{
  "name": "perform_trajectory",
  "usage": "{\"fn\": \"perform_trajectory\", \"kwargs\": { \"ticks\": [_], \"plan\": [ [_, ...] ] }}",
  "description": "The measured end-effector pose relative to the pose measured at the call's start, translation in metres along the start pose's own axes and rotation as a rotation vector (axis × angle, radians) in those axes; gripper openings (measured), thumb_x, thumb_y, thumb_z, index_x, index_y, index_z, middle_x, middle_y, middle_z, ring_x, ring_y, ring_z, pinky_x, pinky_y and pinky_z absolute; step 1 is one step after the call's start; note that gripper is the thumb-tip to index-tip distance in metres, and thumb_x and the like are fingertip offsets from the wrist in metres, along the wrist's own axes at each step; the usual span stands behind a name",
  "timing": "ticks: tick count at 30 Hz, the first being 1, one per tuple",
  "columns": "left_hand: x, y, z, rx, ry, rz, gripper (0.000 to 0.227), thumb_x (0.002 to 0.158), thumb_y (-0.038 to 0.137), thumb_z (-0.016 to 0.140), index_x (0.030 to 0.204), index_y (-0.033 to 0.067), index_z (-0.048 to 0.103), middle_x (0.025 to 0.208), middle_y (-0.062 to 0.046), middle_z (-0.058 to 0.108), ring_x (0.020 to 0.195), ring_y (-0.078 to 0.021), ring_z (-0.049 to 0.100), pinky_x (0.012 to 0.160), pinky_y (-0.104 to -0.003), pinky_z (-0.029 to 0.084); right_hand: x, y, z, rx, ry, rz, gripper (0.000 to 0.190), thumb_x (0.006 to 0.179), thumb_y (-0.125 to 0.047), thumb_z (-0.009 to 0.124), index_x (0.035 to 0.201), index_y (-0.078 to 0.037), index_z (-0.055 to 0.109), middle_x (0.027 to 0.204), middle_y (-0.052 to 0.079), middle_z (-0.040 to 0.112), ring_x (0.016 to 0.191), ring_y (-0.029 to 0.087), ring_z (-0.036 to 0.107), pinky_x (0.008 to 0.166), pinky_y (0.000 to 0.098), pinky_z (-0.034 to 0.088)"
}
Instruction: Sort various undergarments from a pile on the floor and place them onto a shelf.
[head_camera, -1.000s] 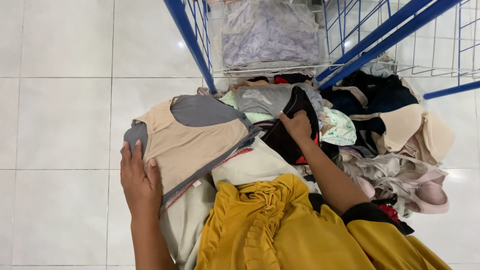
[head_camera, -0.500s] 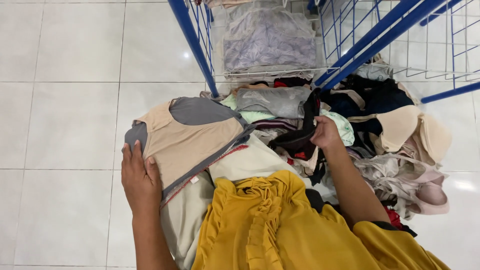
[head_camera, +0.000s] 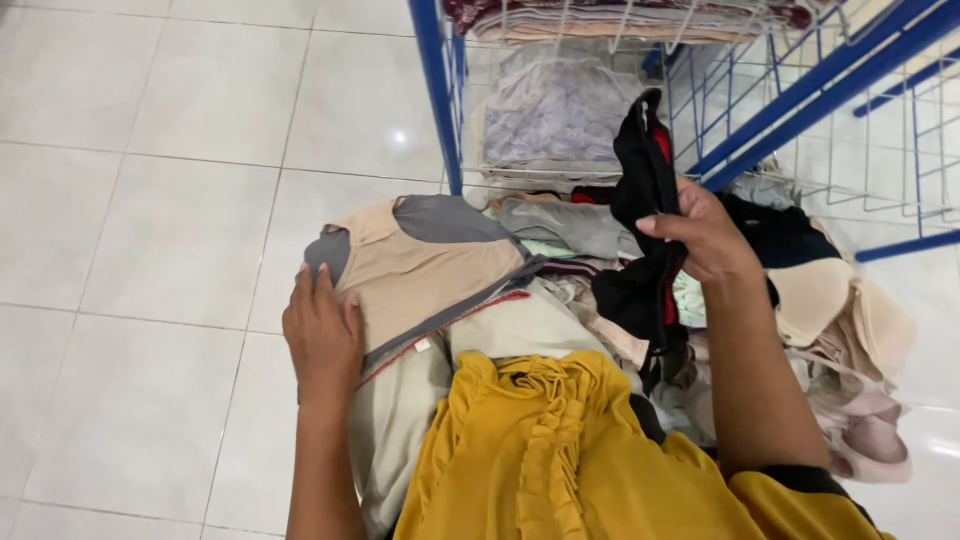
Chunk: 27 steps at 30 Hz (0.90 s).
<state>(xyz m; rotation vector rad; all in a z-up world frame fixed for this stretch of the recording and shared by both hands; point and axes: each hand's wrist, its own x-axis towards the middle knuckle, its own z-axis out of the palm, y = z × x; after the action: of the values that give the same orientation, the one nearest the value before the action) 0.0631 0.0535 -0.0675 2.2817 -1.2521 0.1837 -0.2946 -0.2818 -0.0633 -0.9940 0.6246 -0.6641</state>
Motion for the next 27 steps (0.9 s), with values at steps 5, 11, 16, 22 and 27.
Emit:
{"fn": "perform_trajectory", "kwargs": {
  "ticks": [5,11,16,22,27],
  "plan": [
    [0.011,0.064,-0.042,-0.089,0.108,0.263,0.071,0.099,0.033,0.069,0.153,-0.0002,0.038,0.159,-0.026,0.038,0.146,-0.0426,0.041,0.119,-0.057,0.036,-0.037,-0.053,0.134,-0.628,-0.363,0.011,0.059,0.077,0.002,0.072,0.134,-0.007,0.058,0.103,-0.001,0.066,0.090,0.009,0.062,0.078,0.0260,0.050],
    [-0.001,0.099,-0.093,-0.315,0.062,0.430,0.060,0.083,0.018,0.081,0.136,0.0034,0.056,0.125,-0.016,0.059,0.116,-0.0338,0.060,0.096,-0.047,0.050,-0.065,-0.061,0.229,-1.180,-0.753,0.075,0.056,0.077,-0.012,0.071,0.132,-0.015,0.056,0.091,0.010,0.072,0.074,0.024,0.071,0.065,0.0366,0.056],
    [-0.010,0.075,-0.125,-0.429,-0.098,0.304,0.036,0.073,0.007,0.083,0.107,0.0071,0.071,0.093,-0.007,0.070,0.088,-0.0259,0.070,0.074,-0.037,0.055,-0.064,-0.054,0.231,-1.317,-0.701,-0.035,0.063,0.073,-0.009,0.068,0.134,-0.014,0.055,0.103,0.013,0.071,0.086,0.034,0.072,0.071,0.0422,0.056],
    [-0.001,0.053,-0.163,-0.535,-0.130,0.134,0.028,0.077,0.017,0.086,0.097,0.0049,0.072,0.087,-0.007,0.073,0.076,-0.0200,0.072,0.063,-0.032,0.056,-0.056,-0.060,0.212,-1.475,-0.597,-0.383,0.048,0.074,-0.002,0.065,0.122,-0.006,0.061,0.109,0.017,0.068,0.096,0.039,0.068,0.076,0.0449,0.056],
    [0.046,0.034,-0.177,-0.397,-0.026,0.070,0.021,0.090,0.012,0.082,0.107,0.0040,0.071,0.096,-0.008,0.071,0.085,-0.0197,0.070,0.072,-0.033,0.057,-0.004,-0.080,0.222,-1.446,-0.533,-0.537,0.030,0.085,0.004,0.060,0.113,-0.004,0.067,0.094,0.013,0.073,0.077,0.030,0.074,0.068,0.0384,0.059]
  ]
}}
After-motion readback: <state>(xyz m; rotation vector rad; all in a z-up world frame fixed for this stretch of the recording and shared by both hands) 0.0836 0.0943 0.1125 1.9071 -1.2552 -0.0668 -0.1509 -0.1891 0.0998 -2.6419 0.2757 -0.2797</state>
